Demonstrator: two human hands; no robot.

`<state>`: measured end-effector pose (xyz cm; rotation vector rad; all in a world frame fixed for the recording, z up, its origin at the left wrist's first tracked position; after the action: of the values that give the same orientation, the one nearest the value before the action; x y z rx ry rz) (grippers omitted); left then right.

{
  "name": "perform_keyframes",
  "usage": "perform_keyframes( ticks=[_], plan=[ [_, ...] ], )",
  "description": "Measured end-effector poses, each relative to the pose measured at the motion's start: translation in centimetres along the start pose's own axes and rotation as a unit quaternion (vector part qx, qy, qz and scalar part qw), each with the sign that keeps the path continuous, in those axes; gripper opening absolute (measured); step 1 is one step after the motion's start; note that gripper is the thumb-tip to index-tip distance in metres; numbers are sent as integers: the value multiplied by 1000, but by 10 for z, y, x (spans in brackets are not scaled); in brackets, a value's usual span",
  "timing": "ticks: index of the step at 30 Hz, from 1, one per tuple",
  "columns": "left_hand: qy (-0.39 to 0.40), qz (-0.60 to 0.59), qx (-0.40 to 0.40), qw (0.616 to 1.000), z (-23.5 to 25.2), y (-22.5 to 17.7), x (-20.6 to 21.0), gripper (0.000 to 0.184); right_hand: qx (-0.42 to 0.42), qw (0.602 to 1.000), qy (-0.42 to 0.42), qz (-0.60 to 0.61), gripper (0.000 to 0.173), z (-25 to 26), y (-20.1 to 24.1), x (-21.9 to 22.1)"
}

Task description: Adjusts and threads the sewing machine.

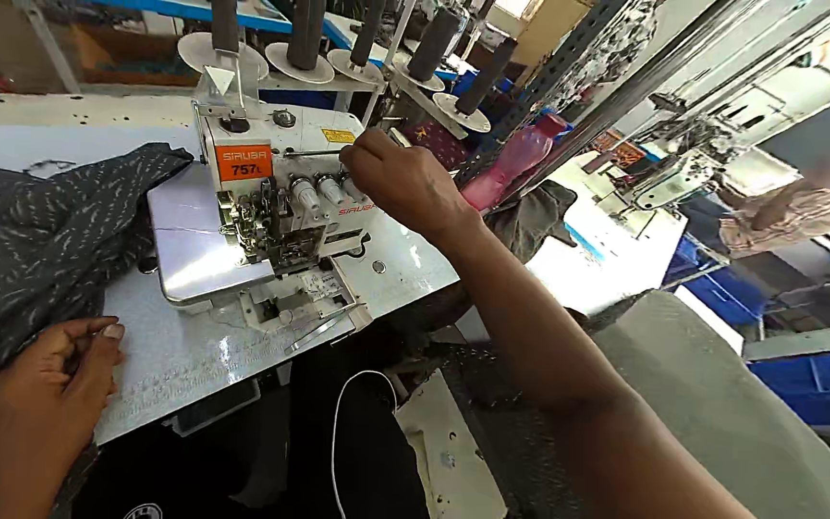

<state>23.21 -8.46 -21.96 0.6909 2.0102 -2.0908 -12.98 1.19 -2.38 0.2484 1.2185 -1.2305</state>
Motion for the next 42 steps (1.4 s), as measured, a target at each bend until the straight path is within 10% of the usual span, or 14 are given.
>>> perform_keyframes(
  ticks=[42],
  plan=[
    [6, -69, -9, 998, -2, 1, -2, 31, -16, 993, 116, -23, 13, 14, 6, -3]
  ],
)
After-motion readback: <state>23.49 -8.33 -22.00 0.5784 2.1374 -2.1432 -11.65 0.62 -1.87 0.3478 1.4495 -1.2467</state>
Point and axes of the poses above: each hand's wrist, its own z-axis towards the middle knuckle, its own x-axis out of the palm, y = z × x, the point moved 4 cm from there along z, towards the middle knuckle, and after that the axes turned 14 degrees about -x, right-handed, at the moved point
